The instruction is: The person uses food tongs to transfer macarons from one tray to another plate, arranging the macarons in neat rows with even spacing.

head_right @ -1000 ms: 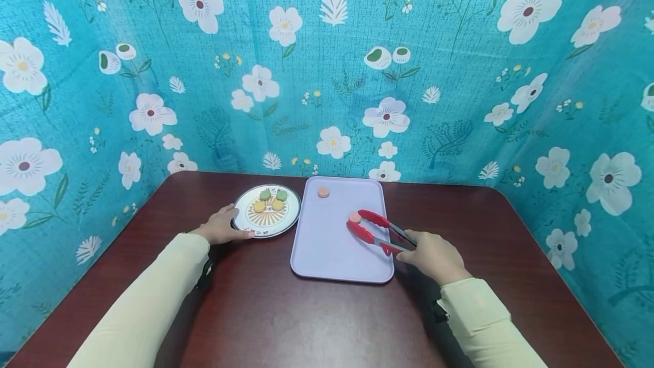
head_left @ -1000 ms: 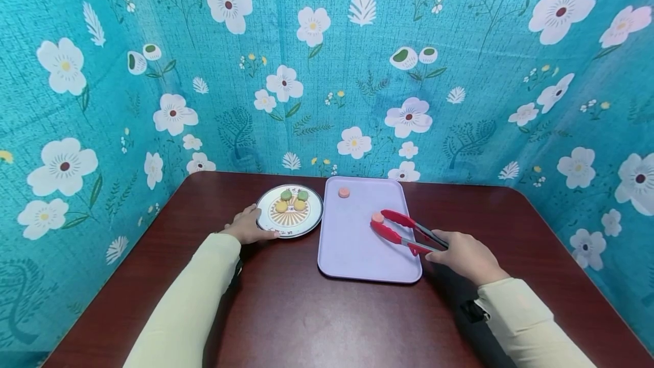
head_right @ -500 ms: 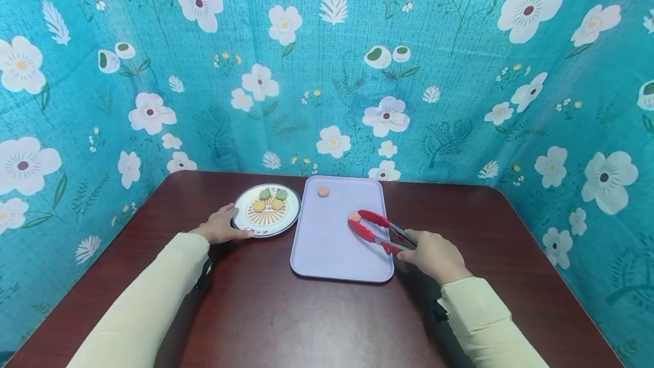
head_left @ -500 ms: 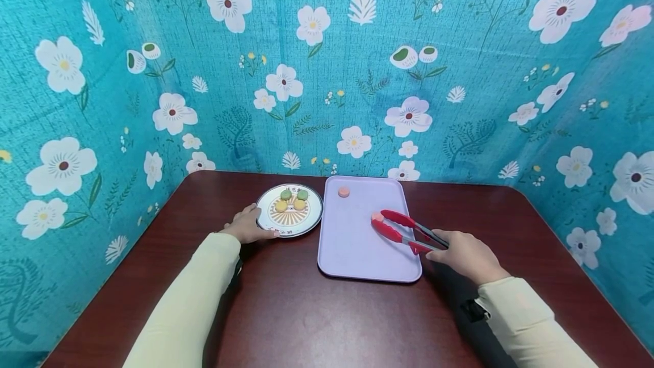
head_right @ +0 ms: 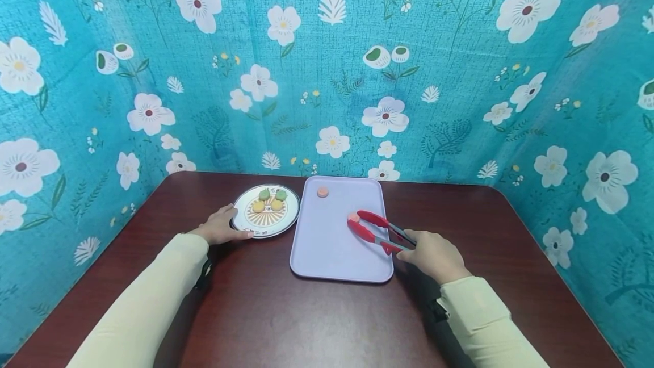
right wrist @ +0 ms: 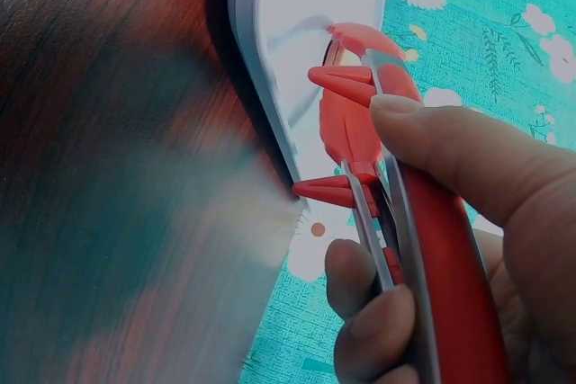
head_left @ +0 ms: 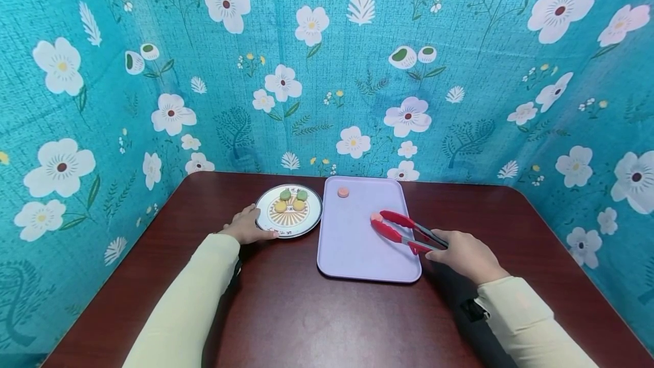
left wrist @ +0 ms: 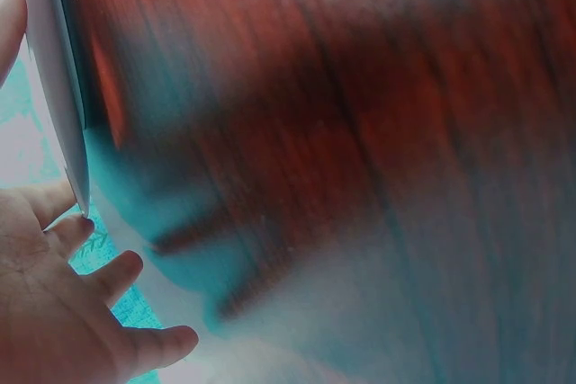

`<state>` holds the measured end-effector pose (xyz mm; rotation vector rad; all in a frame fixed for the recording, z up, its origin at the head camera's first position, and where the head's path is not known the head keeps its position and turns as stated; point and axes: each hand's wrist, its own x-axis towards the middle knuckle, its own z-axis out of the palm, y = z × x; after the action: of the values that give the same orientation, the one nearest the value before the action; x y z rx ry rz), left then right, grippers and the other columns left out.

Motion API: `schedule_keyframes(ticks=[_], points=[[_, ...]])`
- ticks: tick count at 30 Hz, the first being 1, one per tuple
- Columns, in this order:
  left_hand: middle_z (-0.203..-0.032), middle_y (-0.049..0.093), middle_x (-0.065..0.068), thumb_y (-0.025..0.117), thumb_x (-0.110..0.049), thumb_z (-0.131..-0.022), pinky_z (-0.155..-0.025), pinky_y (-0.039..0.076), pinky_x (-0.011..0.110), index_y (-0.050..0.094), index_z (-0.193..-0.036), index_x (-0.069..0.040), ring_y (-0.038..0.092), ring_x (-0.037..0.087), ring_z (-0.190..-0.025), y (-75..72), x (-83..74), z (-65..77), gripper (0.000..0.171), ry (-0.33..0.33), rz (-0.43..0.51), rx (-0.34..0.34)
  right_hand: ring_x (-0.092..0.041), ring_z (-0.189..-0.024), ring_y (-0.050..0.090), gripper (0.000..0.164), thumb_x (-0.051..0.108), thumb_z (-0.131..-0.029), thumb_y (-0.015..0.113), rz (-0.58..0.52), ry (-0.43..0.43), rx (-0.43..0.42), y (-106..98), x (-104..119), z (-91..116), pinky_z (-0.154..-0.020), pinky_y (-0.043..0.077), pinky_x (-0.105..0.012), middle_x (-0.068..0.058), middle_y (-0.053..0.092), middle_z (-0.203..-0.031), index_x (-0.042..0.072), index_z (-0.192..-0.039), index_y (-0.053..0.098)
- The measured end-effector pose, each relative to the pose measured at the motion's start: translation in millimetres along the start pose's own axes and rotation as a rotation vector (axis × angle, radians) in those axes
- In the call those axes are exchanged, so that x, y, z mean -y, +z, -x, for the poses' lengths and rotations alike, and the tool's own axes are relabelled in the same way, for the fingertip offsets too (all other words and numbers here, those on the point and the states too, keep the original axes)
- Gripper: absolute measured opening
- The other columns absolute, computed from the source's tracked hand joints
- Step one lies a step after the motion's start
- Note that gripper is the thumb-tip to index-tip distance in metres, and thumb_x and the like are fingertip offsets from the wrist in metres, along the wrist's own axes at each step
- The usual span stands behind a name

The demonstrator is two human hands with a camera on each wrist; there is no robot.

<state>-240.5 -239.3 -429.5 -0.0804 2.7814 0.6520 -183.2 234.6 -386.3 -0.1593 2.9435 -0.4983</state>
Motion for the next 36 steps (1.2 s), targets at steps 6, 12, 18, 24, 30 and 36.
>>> schedule_keyframes(ticks=[6, 12, 18, 24, 30, 36], points=[[-0.156, 0.017, 0.024, 0.070, -0.057, -0.077, -0.105, 0.017, 0.072, 0.023, -0.151, -0.001, 0.019, 0.045, -0.139, -0.5, -1.0, 1.1, 0.105, -0.002, 0.005, 0.000, -0.027, -0.084, 0.057, 0.081, 0.037, -0.073, 0.082, 0.004, 0.001, 0.007, -0.7, 0.9, 0.0, -0.061, 0.054, -0.043, -0.024, 0.063, -0.111, -0.001, -0.137, 0.050], [-0.157, 0.017, 0.023, 0.070, -0.058, -0.077, -0.105, 0.016, 0.072, 0.023, -0.151, -0.001, 0.019, 0.045, -0.139, 0.1, 0.5, 0.0, 0.105, -0.002, 0.004, 0.002, -0.027, -0.084, 0.056, 0.081, 0.037, -0.073, 0.082, 0.011, -0.005, 0.008, -0.4, 1.1, 0.6, -0.060, 0.053, -0.041, -0.023, 0.063, -0.111, -0.001, -0.137, 0.050], [-0.157, 0.016, 0.023, 0.070, -0.057, -0.077, -0.105, 0.016, 0.072, 0.023, -0.151, 0.000, 0.019, 0.045, -0.139, -1.1, -1.4, 1.8, 0.104, -0.003, 0.007, 0.003, -0.029, -0.087, 0.056, 0.081, 0.037, -0.073, 0.082, 0.004, -0.004, 0.007, 0.1, 1.0, 1.6, -0.061, 0.053, -0.042, -0.026, 0.061, -0.115, -0.001, -0.137, 0.050], [-0.156, 0.017, 0.023, 0.071, -0.055, -0.078, -0.105, 0.016, 0.072, 0.023, -0.151, -0.001, 0.019, 0.045, -0.139, -1.6, -2.2, 3.0, 0.104, -0.007, 0.007, 0.001, -0.029, -0.088, 0.057, 0.082, 0.037, -0.073, 0.082, -0.002, -0.002, 0.004, 0.9, 0.8, 2.1, -0.060, 0.054, -0.041, -0.026, 0.061, -0.115, 0.000, -0.138, 0.050], [-0.156, 0.018, 0.023, 0.071, -0.056, -0.077, -0.105, 0.017, 0.072, 0.024, -0.151, -0.002, 0.020, 0.045, -0.138, -0.6, -1.8, 3.1, 0.103, -0.006, 0.006, -0.004, -0.029, -0.087, 0.058, 0.082, 0.038, -0.073, 0.083, -0.004, 0.002, 0.000, 2.0, 0.5, 2.6, -0.060, 0.054, -0.041, -0.025, 0.062, -0.114, -0.001, -0.138, 0.050], [-0.156, 0.018, 0.022, 0.071, -0.057, -0.076, -0.105, 0.019, 0.071, 0.024, -0.151, -0.002, 0.021, 0.044, -0.138, 0.1, -0.8, 1.8, 0.105, -0.011, 0.001, -0.007, -0.028, -0.085, 0.057, 0.082, 0.037, -0.074, 0.082, -0.011, 0.013, 0.005, 3.2, 0.9, 2.1, -0.059, 0.053, -0.040, -0.025, 0.062, -0.114, -0.001, -0.138, 0.049]])
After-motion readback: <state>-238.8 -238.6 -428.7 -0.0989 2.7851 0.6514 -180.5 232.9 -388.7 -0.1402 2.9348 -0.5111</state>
